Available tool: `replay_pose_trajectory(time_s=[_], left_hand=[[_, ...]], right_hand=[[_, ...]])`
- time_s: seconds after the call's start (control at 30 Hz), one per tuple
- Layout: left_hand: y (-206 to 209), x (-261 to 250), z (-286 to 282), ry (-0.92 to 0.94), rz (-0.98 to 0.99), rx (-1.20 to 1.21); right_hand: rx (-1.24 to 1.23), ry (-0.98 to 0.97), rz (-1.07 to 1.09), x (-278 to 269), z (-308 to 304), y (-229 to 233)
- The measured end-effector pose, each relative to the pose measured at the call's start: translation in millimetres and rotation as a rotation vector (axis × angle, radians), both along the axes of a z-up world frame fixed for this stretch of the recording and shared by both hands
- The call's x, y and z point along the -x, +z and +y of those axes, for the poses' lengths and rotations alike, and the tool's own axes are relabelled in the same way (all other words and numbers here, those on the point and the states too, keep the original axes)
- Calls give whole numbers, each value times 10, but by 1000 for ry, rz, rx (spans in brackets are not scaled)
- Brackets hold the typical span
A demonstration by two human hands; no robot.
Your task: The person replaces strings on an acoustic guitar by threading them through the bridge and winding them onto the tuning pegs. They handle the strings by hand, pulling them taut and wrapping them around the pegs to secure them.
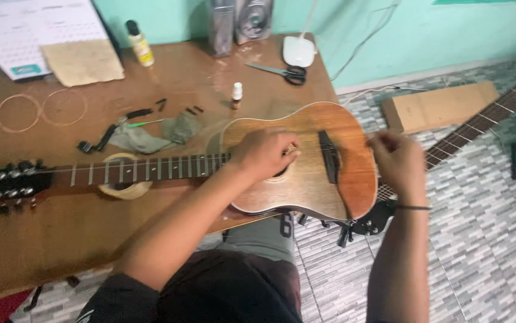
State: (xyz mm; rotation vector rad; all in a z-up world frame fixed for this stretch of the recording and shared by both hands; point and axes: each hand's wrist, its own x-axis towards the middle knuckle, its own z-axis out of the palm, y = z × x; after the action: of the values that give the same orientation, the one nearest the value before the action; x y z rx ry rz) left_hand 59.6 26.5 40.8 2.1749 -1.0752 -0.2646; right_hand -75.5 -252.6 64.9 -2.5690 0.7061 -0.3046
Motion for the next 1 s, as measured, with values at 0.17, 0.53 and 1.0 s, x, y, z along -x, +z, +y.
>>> replay_pose_trajectory(time_s=[0.17, 0.53, 1.0], left_hand=[[-225, 86, -742, -96, -19, -43], [-201, 160, -997, -81, -51, -24], [-199, 153, -955, -119, -4, 85]], right_hand=[[-169, -64, 67, 129, 549, -167], [-191, -56, -41, 41, 490, -420], [-361, 2, -64, 166, 526, -237]])
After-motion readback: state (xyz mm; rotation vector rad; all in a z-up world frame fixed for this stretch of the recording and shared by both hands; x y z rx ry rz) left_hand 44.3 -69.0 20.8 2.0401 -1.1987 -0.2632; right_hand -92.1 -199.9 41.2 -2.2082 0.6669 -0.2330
